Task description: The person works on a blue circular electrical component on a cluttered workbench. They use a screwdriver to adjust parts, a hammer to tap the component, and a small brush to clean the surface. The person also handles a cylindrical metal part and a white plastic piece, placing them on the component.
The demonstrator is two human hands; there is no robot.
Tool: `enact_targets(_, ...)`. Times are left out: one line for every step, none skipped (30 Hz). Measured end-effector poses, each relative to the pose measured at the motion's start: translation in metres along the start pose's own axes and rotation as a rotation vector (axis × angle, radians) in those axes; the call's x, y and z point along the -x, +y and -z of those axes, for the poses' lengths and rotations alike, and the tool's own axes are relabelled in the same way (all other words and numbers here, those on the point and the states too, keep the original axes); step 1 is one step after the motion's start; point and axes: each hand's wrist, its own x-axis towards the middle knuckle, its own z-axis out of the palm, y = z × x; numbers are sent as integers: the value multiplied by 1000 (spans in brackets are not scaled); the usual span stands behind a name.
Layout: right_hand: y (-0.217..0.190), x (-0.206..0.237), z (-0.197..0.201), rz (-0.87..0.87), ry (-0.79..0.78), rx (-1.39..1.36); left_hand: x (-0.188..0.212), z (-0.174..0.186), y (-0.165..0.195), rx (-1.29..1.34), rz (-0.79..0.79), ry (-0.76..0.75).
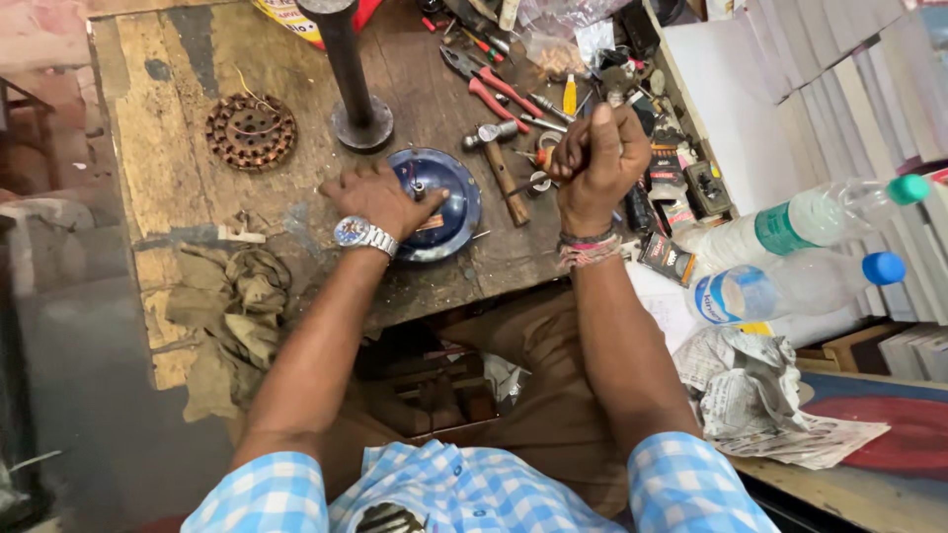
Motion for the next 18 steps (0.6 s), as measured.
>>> enact_targets(0,3,1,2,-1,10,-1,-4,0,58,-77,132)
enact_targets(2,5,0,-1,2,32,-1,-10,0,124,-158,254)
enact_targets(4,6,-1,4,-3,52,-2,-16,2,197,-236,387)
enact_targets(6,7,-2,8,-22,56,-4,-21,3,228,-261,360)
enact_targets(8,8,-4,13,-45,54,-5,-26,4,255,-283,338)
enact_targets(9,8,-6,11,-64,54,-6,-31,4,282,-303,308)
enact_targets(10,9,-8,11,-78,46,-6,-35,4,285,-264,306)
enact_targets(11,10,-11,9,-90,38,-6,-39,5,285,-225,301)
enact_targets(12,11,-13,13,-104,33,-7,-41,6,289,-191,301)
enact_targets(13,11,-15,19,-107,28,-8,-43,6,294,-186,306)
enact_targets(13,12,-17,19,-111,20,-7,-44,6,297,-175,308)
enact_targets(15,12,-19,17,-116,13,-7,-44,6,301,-164,310)
enact_targets(16,12,-20,16,-115,15,-7,-44,7,294,-168,323)
enact_targets(17,12,-22,16,-115,16,-7,-44,7,286,-172,338)
enact_targets(19,12,-23,16,-114,18,-7,-44,7,279,-176,352)
enact_targets(20,12,-24,6,-106,11,-7,-44,7,288,-168,350)
enact_targets(22,11,-25,-3,-97,4,-6,-44,7,296,-161,347)
enact_targets(23,11,-26,-8,-87,-4,-7,-43,8,302,-156,347)
